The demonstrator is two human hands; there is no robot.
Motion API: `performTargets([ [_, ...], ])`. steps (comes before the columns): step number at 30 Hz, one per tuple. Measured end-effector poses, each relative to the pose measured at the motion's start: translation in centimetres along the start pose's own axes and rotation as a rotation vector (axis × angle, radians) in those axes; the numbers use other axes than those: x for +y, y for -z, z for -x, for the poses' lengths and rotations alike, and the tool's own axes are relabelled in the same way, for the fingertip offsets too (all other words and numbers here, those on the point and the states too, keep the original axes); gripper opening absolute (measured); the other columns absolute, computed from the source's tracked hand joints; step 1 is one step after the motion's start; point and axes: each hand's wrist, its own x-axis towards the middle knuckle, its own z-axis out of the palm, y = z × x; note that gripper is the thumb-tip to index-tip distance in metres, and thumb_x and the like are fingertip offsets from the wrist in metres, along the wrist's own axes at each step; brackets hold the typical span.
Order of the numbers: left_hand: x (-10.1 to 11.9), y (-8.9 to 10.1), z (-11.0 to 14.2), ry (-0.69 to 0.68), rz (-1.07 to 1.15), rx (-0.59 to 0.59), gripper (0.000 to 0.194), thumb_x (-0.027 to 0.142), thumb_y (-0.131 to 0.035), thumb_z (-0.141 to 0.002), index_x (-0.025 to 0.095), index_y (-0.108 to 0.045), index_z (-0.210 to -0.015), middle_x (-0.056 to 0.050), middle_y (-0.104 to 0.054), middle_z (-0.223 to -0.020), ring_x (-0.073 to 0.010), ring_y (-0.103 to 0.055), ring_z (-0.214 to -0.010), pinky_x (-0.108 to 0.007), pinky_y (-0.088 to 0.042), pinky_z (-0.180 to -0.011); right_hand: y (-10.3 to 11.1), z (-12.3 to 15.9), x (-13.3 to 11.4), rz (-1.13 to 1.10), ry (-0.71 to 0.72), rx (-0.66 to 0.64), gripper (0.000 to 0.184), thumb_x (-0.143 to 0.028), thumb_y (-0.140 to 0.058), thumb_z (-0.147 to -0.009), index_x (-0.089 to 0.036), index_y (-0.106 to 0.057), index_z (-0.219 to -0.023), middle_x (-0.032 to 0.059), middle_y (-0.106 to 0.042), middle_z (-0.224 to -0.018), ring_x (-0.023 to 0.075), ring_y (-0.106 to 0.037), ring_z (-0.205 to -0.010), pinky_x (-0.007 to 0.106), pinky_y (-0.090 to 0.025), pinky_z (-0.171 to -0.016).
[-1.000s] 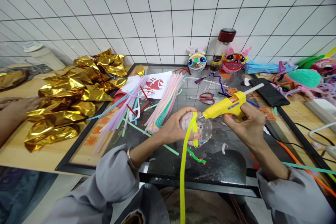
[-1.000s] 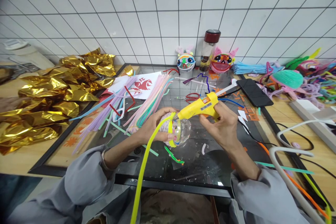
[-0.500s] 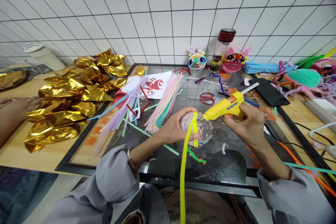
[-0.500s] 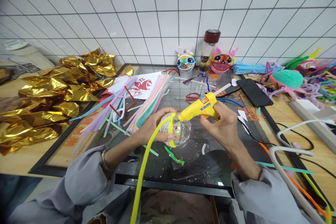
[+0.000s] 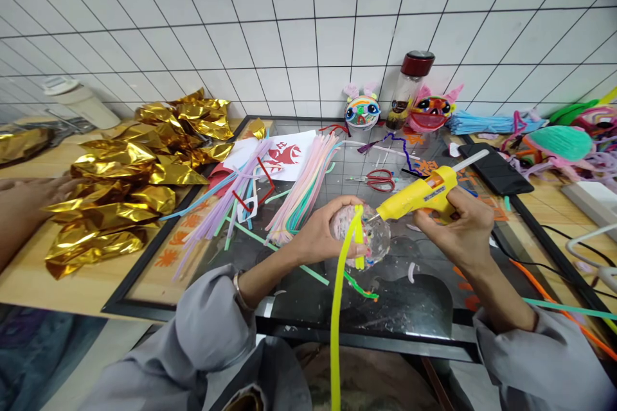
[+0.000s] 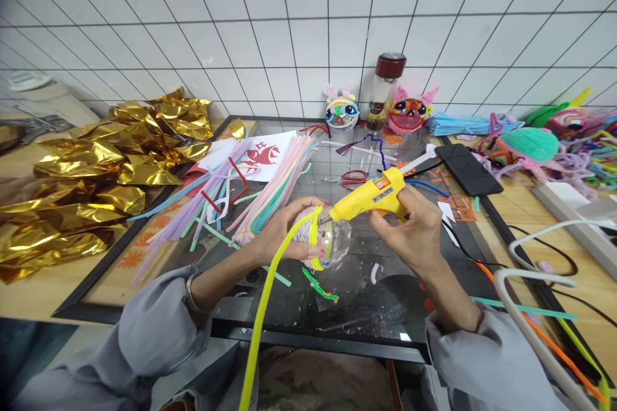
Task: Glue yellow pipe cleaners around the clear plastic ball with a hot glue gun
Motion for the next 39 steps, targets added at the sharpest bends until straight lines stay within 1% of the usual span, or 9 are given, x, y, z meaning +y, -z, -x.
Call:
performTargets([
  [2, 0.05, -0.03, -0.01, 0.005, 0.003, -0.004, 0.075, 0.034, -0.086, -0.053, 0.016, -0.053, -0.118, -0.007, -0.062, -0.110, -0.0209, -0.059, -0.095, -0.028, -0.048, -0.079, -0.06, 0.02, -0.11, 0.012, -0.004, 0.012, 0.033, -0.019, -0.066, -0.071, -0.024, -0.035, -0.060, -0.0074, -0.033, -0.055, 0.0087, -0.027, -0.048, 0.027, -0.022, -0.046],
  [8, 0.06, -0.08, -0.04, 0.007, 0.001, 0.002, 0.076, 0.033, -0.086, -0.053, 0.015, -0.053, -0.118, -0.007, -0.061, -0.110, -0.0195, -0.057, -0.093, -0.028, -0.047, -0.080, -0.18, 0.10, -0.22, 0.004, 0.009, -0.038, 0.021, -0.018, -0.065, -0.071, -0.022, -0.046, -0.065, -0.0060, -0.041, -0.058, 0.0092, -0.035, -0.049, 0.027, -0.028, -0.047],
  [14, -0.06, 0.05, 0.04, -0.015, -0.031, 0.005, 0.075, 0.035, -0.087, -0.054, 0.016, -0.054, -0.119, -0.006, -0.062, -0.109, -0.0195, -0.059, -0.092, -0.027, -0.048, -0.078, 0.13, -0.04, -0.02, 0.080, -0.030, 0.013, 0.033, -0.024, -0.065, -0.071, -0.024, -0.034, -0.059, -0.0062, -0.035, -0.055, 0.0099, -0.031, -0.048, 0.029, -0.024, -0.047],
  [17, -0.11, 0.09, 0.06, -0.016, -0.037, 0.008, 0.075, 0.036, -0.087, -0.054, 0.016, -0.054, -0.119, -0.007, -0.063, -0.110, -0.0199, -0.060, -0.092, -0.028, -0.049, -0.079, 0.23, -0.01, 0.03, 0.095, -0.025, 0.023, 0.031, -0.022, -0.064, -0.070, -0.024, -0.036, -0.060, -0.0060, -0.035, -0.056, 0.0100, -0.031, -0.048, 0.029, -0.024, -0.047],
  [22, -0.16, 0.04, 0.04, -0.020, -0.024, 0.006, 0.077, 0.036, -0.088, -0.053, 0.016, -0.054, -0.119, -0.009, -0.063, -0.116, -0.0238, -0.060, -0.101, -0.030, -0.050, -0.084, 0.23, -0.04, -0.35, 0.082, 0.050, 0.019, 0.026, -0.019, -0.064, -0.070, -0.024, -0.041, -0.062, -0.0055, -0.039, -0.057, 0.0100, -0.032, -0.048, 0.028, -0.024, -0.046],
  [26, -0.09, -0.06, 0.05, -0.005, -0.024, 0.006, 0.077, 0.035, -0.088, -0.053, 0.016, -0.054, -0.119, -0.008, -0.063, -0.113, -0.0219, -0.061, -0.097, -0.029, -0.050, -0.082, 0.22, -0.07, -0.49, 0.091, 0.070, 0.017, 0.025, -0.018, -0.065, -0.070, -0.024, -0.042, -0.063, -0.0052, -0.040, -0.058, 0.0102, -0.033, -0.049, 0.028, -0.025, -0.046],
  [30, 0.07, -0.16, 0.07, 0.005, -0.010, 0.000, 0.078, 0.035, -0.087, -0.053, 0.015, -0.053, -0.120, -0.007, -0.064, -0.107, -0.0207, -0.061, -0.092, -0.029, -0.051, -0.079, 0.23, 0.02, -0.39, 0.086, 0.039, 0.024, 0.027, -0.021, -0.066, -0.071, -0.024, -0.040, -0.062, -0.0047, -0.040, -0.057, 0.0109, -0.034, -0.050, 0.029, -0.026, -0.047],
  [35, 0.11, -0.22, 0.10, -0.007, -0.007, 0.002, 0.078, 0.036, -0.087, -0.053, 0.016, -0.053, -0.120, -0.006, -0.067, -0.099, -0.0237, -0.064, -0.094, -0.033, -0.052, -0.084, 0.26, 0.01, -0.12, 0.098, 0.007, 0.030, 0.030, -0.023, -0.065, -0.072, -0.025, -0.037, -0.061, -0.0046, -0.039, -0.057, 0.0113, -0.036, -0.051, 0.029, -0.026, -0.048],
  [39, 0.11, -0.14, 0.09, 0.003, -0.018, -0.008, 0.078, 0.035, -0.087, -0.054, 0.016, -0.052, -0.121, -0.006, -0.068, -0.098, -0.0229, -0.065, -0.091, -0.033, -0.052, -0.081, 0.41, -0.17, -0.08, 0.113, 0.011, 0.069, 0.034, -0.020, -0.063, -0.071, -0.025, -0.031, -0.060, -0.0058, -0.034, -0.055, 0.0105, -0.031, -0.049, 0.029, -0.024, -0.048],
])
